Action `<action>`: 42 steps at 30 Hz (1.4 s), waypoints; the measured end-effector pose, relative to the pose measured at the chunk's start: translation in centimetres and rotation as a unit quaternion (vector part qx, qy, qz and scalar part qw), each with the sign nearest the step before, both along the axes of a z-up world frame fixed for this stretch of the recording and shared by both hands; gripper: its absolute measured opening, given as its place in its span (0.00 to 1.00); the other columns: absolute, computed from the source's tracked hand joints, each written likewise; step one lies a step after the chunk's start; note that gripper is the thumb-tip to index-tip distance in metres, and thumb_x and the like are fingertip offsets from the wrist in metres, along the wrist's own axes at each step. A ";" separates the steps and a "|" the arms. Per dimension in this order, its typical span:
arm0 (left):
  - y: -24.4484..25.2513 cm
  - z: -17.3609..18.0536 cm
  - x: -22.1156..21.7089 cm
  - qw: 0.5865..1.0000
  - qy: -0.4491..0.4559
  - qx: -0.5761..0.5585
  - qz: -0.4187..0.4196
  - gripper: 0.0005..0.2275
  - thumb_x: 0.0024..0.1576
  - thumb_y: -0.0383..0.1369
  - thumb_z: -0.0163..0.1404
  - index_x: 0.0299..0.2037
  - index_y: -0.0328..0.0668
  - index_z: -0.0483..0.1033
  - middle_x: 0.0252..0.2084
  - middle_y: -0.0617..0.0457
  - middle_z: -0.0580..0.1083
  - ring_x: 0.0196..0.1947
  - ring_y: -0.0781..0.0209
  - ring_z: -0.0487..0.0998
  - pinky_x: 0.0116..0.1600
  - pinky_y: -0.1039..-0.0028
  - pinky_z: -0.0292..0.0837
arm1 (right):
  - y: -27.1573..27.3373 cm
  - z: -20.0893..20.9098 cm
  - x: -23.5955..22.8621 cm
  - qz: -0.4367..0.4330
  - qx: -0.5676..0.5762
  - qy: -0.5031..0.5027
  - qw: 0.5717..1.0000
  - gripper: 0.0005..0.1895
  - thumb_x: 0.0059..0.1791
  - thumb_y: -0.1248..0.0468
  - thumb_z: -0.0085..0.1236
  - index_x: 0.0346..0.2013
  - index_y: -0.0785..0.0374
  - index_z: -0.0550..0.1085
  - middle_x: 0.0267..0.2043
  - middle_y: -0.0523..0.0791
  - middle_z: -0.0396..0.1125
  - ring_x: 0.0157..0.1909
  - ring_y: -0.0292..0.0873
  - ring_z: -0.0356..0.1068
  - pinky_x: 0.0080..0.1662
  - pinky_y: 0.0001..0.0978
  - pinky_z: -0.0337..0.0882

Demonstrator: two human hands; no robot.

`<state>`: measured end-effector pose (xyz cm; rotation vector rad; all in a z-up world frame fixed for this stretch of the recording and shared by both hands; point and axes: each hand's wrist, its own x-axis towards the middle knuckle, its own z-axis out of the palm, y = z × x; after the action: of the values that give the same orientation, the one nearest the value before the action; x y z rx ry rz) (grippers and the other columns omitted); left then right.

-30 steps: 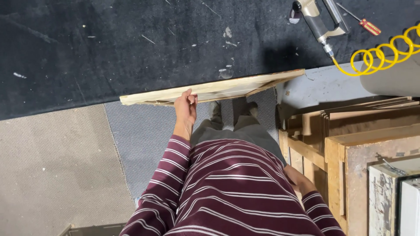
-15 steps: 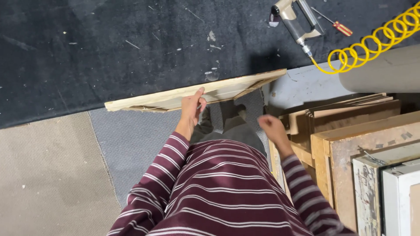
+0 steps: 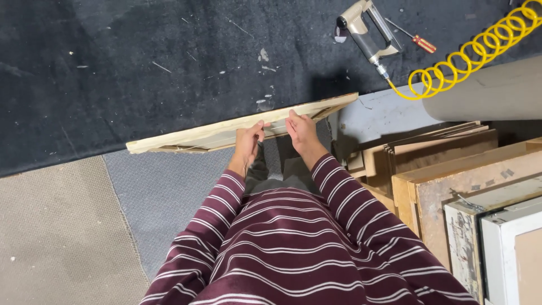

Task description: Stretching a canvas over a wooden frame and securing it with a pneumatic stapler.

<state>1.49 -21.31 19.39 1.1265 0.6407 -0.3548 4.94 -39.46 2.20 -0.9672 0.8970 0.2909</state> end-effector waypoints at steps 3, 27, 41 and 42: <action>-0.8 -7.5 0.5 1.000 -0.014 -0.008 0.025 0.20 0.60 0.33 0.56 0.13 0.37 0.74 0.14 0.54 0.62 0.29 0.64 0.63 0.43 0.77 0.66 | 0.9 2.6 -0.2 -0.008 -0.007 0.014 1.000 0.30 0.54 0.59 0.62 0.64 0.66 0.59 0.61 0.53 0.57 0.70 0.51 0.60 0.71 0.42 0.59; -1.0 -4.3 1.1 0.999 0.027 0.034 0.004 0.19 0.58 0.38 0.55 0.16 0.34 0.76 0.21 0.50 0.65 0.36 0.66 0.59 0.42 0.75 0.54 | 5.0 6.3 0.7 -0.003 -0.024 0.079 0.997 0.38 0.49 0.68 0.64 0.69 0.74 0.55 0.67 0.57 0.50 0.62 0.52 0.69 0.67 0.42 0.66; -0.5 -9.1 0.7 0.998 -0.001 -0.064 0.028 0.12 0.64 0.35 0.52 0.38 0.32 0.85 0.13 0.54 0.63 0.34 0.65 0.70 0.55 0.79 0.67 | -0.1 5.0 1.5 -0.187 -0.061 0.092 0.976 0.34 0.51 0.63 0.66 0.65 0.73 0.61 0.62 0.51 0.59 0.57 0.46 0.72 0.61 0.29 0.73; -0.5 -9.1 0.8 0.996 0.008 -0.078 0.034 0.13 0.64 0.36 0.51 0.37 0.33 0.85 0.12 0.55 0.61 0.29 0.65 0.67 0.48 0.80 0.70 | -0.6 4.0 1.6 -0.183 -0.061 0.094 0.977 0.33 0.50 0.63 0.67 0.65 0.73 0.62 0.61 0.50 0.60 0.57 0.45 0.73 0.61 0.30 0.74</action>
<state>2.25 -21.85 10.30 0.9520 0.6530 -0.3498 6.51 -40.03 6.23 -0.8748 1.2574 0.0122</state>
